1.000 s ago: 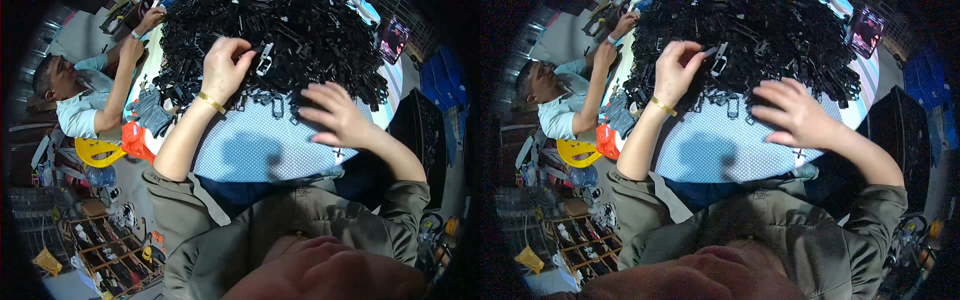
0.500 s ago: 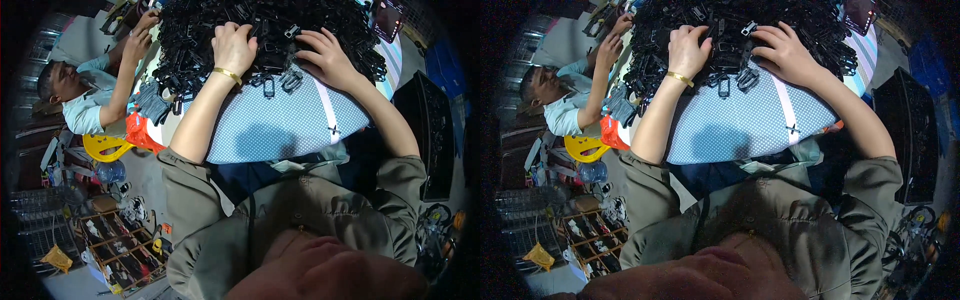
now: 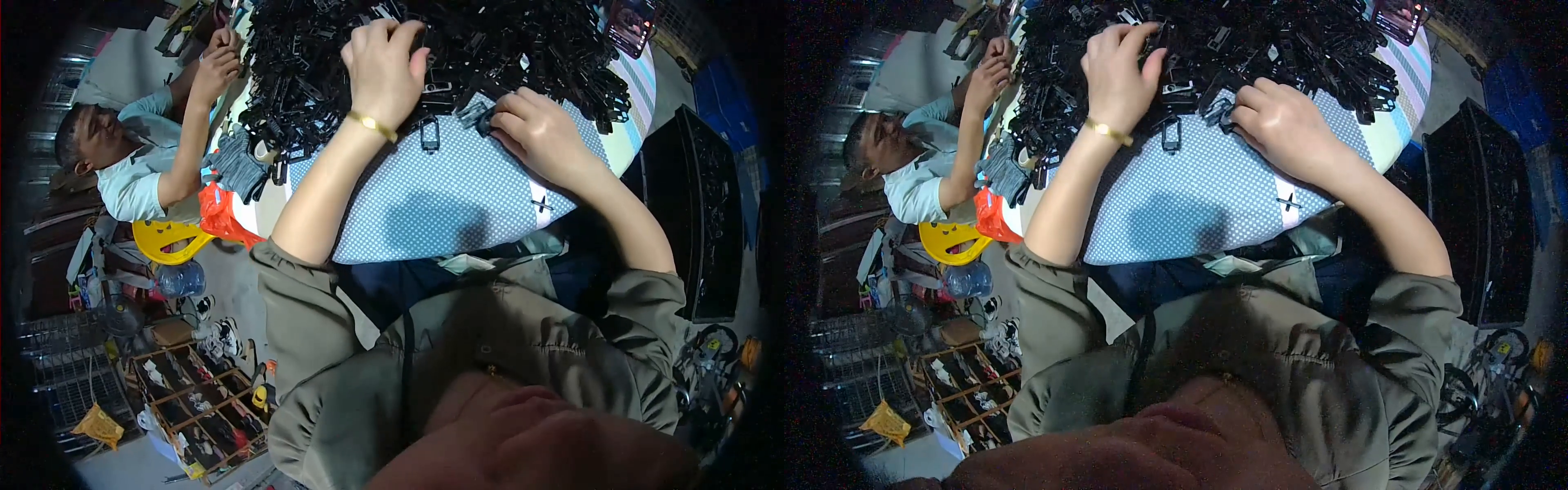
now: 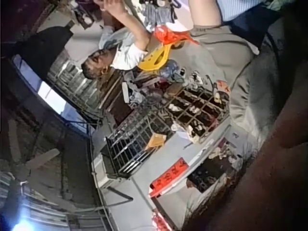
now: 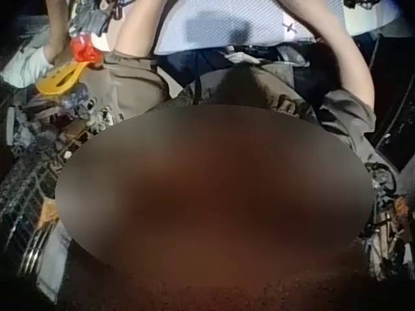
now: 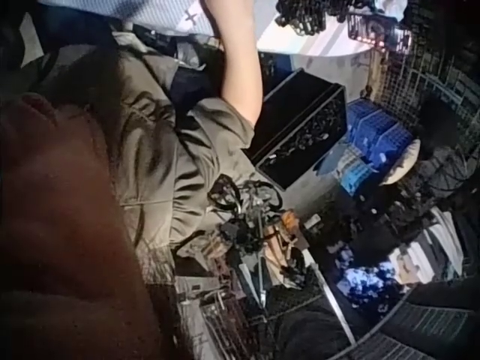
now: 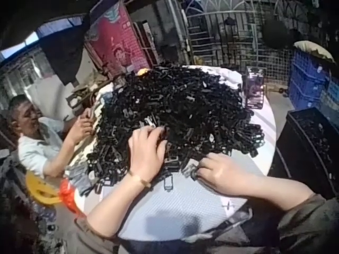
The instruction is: The person assembles plastic components by picking plastic pieces from a pile, snapping them together by hand, and placing the assembled units on the table.
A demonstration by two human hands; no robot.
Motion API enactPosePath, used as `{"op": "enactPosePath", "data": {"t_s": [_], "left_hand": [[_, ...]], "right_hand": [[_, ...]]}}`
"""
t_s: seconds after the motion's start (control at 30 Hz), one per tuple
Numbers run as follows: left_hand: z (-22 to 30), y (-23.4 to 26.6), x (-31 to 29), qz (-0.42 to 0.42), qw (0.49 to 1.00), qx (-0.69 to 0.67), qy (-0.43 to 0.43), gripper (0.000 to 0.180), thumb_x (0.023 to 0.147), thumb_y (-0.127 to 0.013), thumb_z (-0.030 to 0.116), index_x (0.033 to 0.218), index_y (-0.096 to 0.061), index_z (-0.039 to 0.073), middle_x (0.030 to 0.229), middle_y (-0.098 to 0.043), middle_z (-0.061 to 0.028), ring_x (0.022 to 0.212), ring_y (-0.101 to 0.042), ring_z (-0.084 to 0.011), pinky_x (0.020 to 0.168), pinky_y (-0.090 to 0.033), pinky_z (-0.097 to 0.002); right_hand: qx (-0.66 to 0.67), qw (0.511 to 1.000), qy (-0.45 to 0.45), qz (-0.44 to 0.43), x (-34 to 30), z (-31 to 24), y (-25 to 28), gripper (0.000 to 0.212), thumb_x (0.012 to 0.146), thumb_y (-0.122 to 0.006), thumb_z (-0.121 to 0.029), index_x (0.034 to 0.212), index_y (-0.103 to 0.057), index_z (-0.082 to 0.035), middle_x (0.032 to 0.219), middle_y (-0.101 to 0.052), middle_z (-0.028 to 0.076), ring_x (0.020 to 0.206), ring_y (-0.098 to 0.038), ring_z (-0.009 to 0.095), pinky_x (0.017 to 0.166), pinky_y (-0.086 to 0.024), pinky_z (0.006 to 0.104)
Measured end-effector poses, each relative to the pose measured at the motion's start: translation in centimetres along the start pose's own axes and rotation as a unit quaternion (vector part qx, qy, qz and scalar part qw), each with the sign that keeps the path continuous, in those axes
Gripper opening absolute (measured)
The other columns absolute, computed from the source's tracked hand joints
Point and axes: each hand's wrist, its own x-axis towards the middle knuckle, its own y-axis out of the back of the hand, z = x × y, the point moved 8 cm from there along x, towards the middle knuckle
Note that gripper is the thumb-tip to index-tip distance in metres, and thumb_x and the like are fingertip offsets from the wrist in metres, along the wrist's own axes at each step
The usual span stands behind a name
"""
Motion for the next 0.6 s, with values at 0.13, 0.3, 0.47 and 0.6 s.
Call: {"op": "enactPosePath", "data": {"t_s": [0.13, 0.3, 0.47, 0.6], "left_hand": [[4.5, -0.7, -1.2, -0.097, 0.991, -0.044, -0.084, 0.012, 0.069, -0.065, 0.021, 0.075, -0.065, 0.011, 0.075, -0.055, -0.0037, 0.080, -0.049, -0.0230, 0.068, -0.037, -0.0374], [6.3, -4.5, -1.6, -0.196, 0.975, 0.075, -0.067, 0.020, 0.069, -0.065, 0.023, 0.086, -0.065, 0.011, 0.084, -0.054, -0.0075, 0.086, -0.048, -0.0253, 0.071, -0.037, -0.0385], [6.4, -4.8, -0.7, -0.169, 0.978, 0.092, -0.079, 0.020, 0.066, -0.065, 0.018, 0.085, -0.064, 0.012, 0.086, -0.052, -0.0061, 0.087, -0.046, -0.0240, 0.071, -0.034, -0.0385], [5.5, -0.9, 0.0, -0.017, 0.997, -0.047, -0.052, 0.020, 0.064, -0.065, 0.013, 0.084, -0.062, 0.011, 0.087, -0.052, -0.0056, 0.086, -0.047, -0.0258, 0.074, -0.037, -0.0374]], "right_hand": [[0.052, 0.998, -0.012, 0.021, -1.0, 0.6, 0.8, 0.015, 0.067, -0.064, -0.008, 0.080, -0.057, -0.001, 0.085, -0.055, 0.009, 0.076, -0.055, 0.024, 0.064, -0.046, 0.0323], [0.230, 0.964, -0.128, 0.016, -1.3, 3.3, 1.1, 0.012, 0.071, -0.058, -0.002, 0.081, -0.056, 0.005, 0.086, -0.058, 0.011, 0.070, -0.058, 0.020, 0.060, -0.047, 0.0262], [0.266, 0.936, -0.230, 0.021, -2.4, 6.4, 0.2, 0.009, 0.072, -0.054, 0.001, 0.081, -0.056, 0.004, 0.086, -0.059, 0.006, 0.069, -0.055, 0.009, 0.059, -0.046, 0.0209], [0.326, 0.904, -0.274, 0.042, -3.3, 8.0, -0.1, 0.012, 0.073, -0.053, 0.001, 0.084, -0.056, 0.001, 0.084, -0.057, 0.003, 0.069, -0.055, 0.007, 0.060, -0.046, 0.0202]]}}
